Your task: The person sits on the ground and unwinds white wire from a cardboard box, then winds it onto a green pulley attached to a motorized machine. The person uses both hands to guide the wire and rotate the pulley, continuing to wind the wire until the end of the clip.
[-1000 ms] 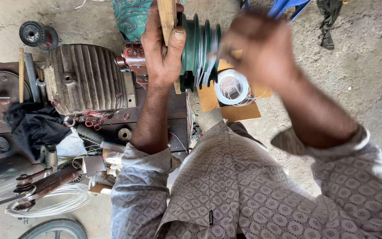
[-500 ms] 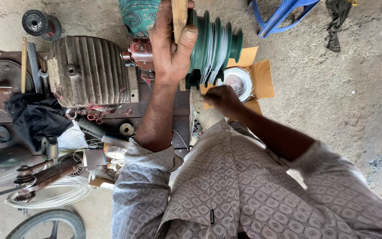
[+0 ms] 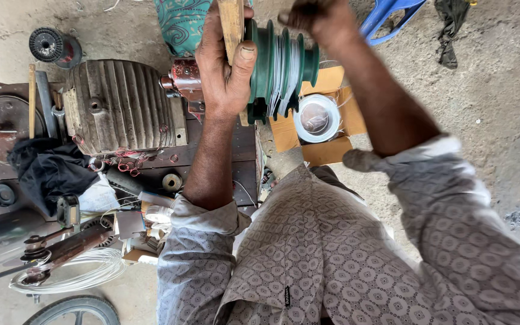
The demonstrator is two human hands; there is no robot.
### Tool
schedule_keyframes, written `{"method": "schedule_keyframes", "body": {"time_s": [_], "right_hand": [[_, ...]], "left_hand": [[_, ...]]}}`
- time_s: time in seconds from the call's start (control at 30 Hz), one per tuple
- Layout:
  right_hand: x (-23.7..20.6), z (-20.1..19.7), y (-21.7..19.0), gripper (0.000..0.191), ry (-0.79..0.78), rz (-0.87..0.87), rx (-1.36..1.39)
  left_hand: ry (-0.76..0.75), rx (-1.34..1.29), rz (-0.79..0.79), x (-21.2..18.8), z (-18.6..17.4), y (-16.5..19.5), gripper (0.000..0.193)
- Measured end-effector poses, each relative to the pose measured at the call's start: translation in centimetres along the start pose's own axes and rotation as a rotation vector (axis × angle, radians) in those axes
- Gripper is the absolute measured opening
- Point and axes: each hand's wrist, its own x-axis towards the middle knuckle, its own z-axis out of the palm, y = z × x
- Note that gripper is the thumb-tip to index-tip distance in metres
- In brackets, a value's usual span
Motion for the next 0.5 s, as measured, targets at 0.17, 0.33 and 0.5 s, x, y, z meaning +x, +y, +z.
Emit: {"method": "schedule_keyframes", "body": {"time_s": [0.17, 0.33, 0.5], "right_hand": [[-7.3, 8.6, 2.5, 0.032, -0.134, 0.603, 0.239], [-16.4, 9.7, -1.6, 0.024, -0.210, 0.237, 0.058], [-13.9, 2.0, -7.8, 0.029, -0.015, -0.599, -0.576]], "left_hand": [[-0.005, 0.042, -0.012, -0.2, -0.2, -0.4, 0.067], [-0.006, 0.040, -0.007, -0.5, -0.2, -1.1, 0.067], [-0.006, 0.028, -0.009, -0.4, -0.2, -1.2, 0.069]]}}
